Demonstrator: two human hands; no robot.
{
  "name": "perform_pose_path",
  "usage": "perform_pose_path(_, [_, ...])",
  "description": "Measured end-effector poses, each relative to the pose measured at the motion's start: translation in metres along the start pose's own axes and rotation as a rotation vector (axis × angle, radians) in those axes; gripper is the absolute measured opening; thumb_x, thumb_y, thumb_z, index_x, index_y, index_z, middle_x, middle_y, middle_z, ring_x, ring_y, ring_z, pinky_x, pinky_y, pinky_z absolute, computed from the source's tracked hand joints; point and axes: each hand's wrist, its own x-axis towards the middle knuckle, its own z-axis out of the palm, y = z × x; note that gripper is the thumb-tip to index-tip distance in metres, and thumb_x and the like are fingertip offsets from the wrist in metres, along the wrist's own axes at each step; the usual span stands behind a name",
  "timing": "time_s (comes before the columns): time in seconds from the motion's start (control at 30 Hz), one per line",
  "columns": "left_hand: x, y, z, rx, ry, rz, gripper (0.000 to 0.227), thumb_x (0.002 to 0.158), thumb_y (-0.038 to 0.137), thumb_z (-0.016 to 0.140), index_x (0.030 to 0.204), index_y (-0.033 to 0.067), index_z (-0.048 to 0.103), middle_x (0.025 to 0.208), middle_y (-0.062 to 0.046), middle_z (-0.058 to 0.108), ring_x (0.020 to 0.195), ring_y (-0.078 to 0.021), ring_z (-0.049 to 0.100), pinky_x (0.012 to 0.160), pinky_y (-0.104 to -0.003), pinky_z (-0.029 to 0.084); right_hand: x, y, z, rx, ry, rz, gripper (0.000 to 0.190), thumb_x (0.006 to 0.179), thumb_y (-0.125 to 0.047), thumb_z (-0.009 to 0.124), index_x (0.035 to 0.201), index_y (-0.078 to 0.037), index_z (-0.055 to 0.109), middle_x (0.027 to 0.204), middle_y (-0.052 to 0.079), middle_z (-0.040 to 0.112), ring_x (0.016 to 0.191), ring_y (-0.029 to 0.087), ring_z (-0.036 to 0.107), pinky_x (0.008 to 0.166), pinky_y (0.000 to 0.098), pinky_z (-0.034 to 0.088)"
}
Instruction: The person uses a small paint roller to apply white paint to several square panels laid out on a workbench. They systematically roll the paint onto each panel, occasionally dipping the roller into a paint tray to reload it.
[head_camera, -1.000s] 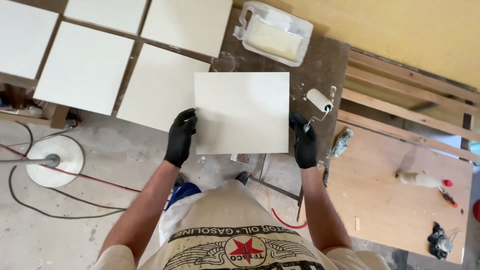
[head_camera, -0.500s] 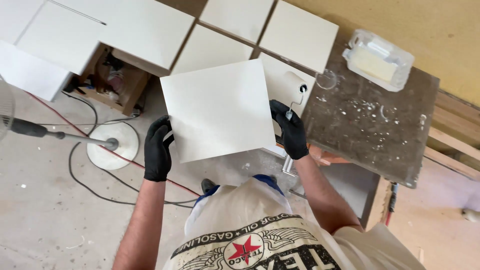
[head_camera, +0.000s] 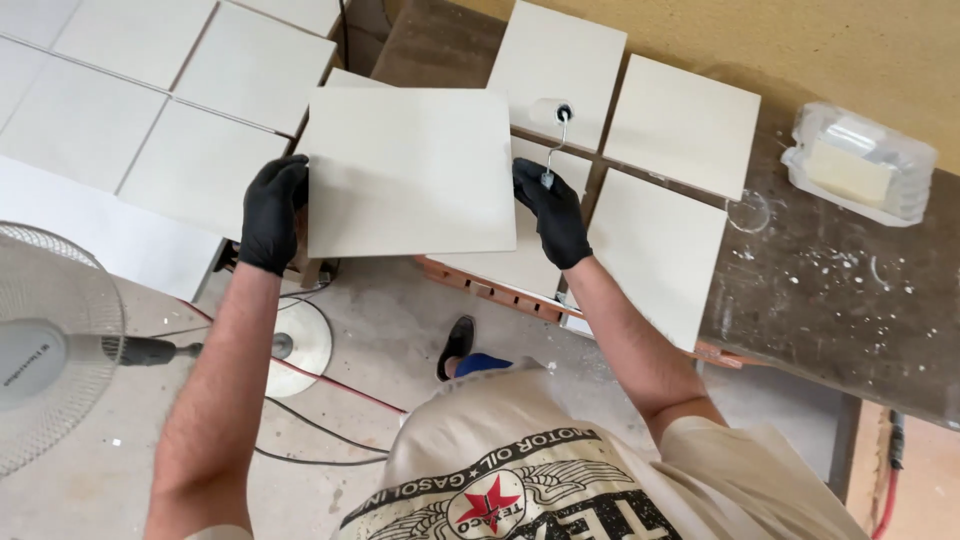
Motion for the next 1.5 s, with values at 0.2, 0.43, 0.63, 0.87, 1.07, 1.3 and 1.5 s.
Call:
perform_pose_path(0.2, [0.145, 0.066, 0.026, 0.088, -0.076, 0.019, 0.031, 0.092, 0.029, 0.072, 0.118, 0.0126, 0.075, 0.104, -0.01, 0.074, 0.098, -0.0221, 0.075, 0.094, -0.033, 0.064, 0.135, 0.02, 0.062, -0.109, 0.112, 0.037, 0.034, 0.105, -0.019, 0.064, 0.138, -0.01, 0.064, 0.129, 0.014, 0.069, 0.119, 0.028, 0.068, 0.107, 0.0434, 0.054])
perform_pose_path(0.43, [0.387, 0.001, 0.045, 0.086, -0.211, 0.021, 0.031, 0.091, 0.033, 0.075, 0.115, 0.0135, 0.076, 0.104, -0.01, 0.075, 0.099, -0.0239, 0.075, 0.093, -0.037, 0.064, 0.283, 0.089, 0.063, -0.322, 0.244, 0.019, 0.032, 0.105, -0.027, 0.062, 0.135, -0.015, 0.067, 0.123, 0.012, 0.071, 0.111, 0.025, 0.07, 0.1, 0.0408, 0.058])
perform_pose_path(0.63, [0.517, -0.058, 0.08, 0.123, -0.355, -0.025, 0.032, 0.092, 0.036, 0.075, 0.114, 0.0123, 0.076, 0.104, -0.01, 0.074, 0.099, -0.0241, 0.072, 0.093, -0.039, 0.061, 0.332, 0.098, 0.085, -0.605, 0.392, 0.099, 0.035, 0.102, -0.039, 0.061, 0.124, -0.014, 0.07, 0.106, 0.011, 0.074, 0.097, 0.023, 0.073, 0.087, 0.0394, 0.061])
perform_pose_path(0.87, [0.55, -0.085, 0.101, 0.162, -0.425, -0.131, 0.034, 0.091, 0.039, 0.077, 0.113, 0.0133, 0.074, 0.107, -0.008, 0.073, 0.103, -0.022, 0.069, 0.092, -0.038, 0.06, 0.365, 0.134, 0.078, -0.584, 0.461, 0.203, 0.049, 0.102, -0.048, 0.06, 0.134, -0.012, 0.065, 0.116, 0.011, 0.073, 0.105, 0.023, 0.069, 0.092, 0.0386, 0.057])
perform_pose_path(1.07, [0.552, -0.089, 0.119, 0.269, -0.449, -0.133, 0.035, 0.09, 0.045, 0.075, 0.112, 0.0174, 0.073, 0.11, -0.004, 0.069, 0.109, -0.0194, 0.064, 0.097, -0.039, 0.054, 0.376, 0.167, 0.05, -0.661, 0.502, 0.219, 0.038, 0.101, -0.036, 0.062, 0.135, -0.02, 0.065, 0.123, 0.007, 0.07, 0.112, 0.022, 0.068, 0.096, 0.0362, 0.055])
perform_pose_path(1.3, [0.527, -0.073, 0.11, 0.282, -0.456, -0.154, 0.029, 0.089, 0.044, 0.074, 0.1, 0.0178, 0.069, 0.102, -0.002, 0.062, 0.102, -0.0174, 0.058, 0.09, -0.038, 0.05, 0.367, 0.158, 0.075, -0.704, 0.527, 0.246, 0.038, 0.099, -0.036, 0.064, 0.136, -0.029, 0.066, 0.129, 0.004, 0.068, 0.117, 0.021, 0.066, 0.101, 0.0366, 0.052])
perform_pose_path(1.5, [0.481, -0.086, 0.045, 0.211, -0.513, -0.162, 0.039, 0.097, 0.043, 0.072, 0.128, 0.021, 0.066, 0.127, -0.004, 0.065, 0.125, -0.0191, 0.06, 0.109, -0.039, 0.049, 0.264, 0.099, 0.134, -0.802, 0.534, 0.225, 0.04, 0.103, -0.036, 0.058, 0.141, -0.023, 0.061, 0.131, 0.01, 0.069, 0.12, 0.029, 0.065, 0.104, 0.0432, 0.051])
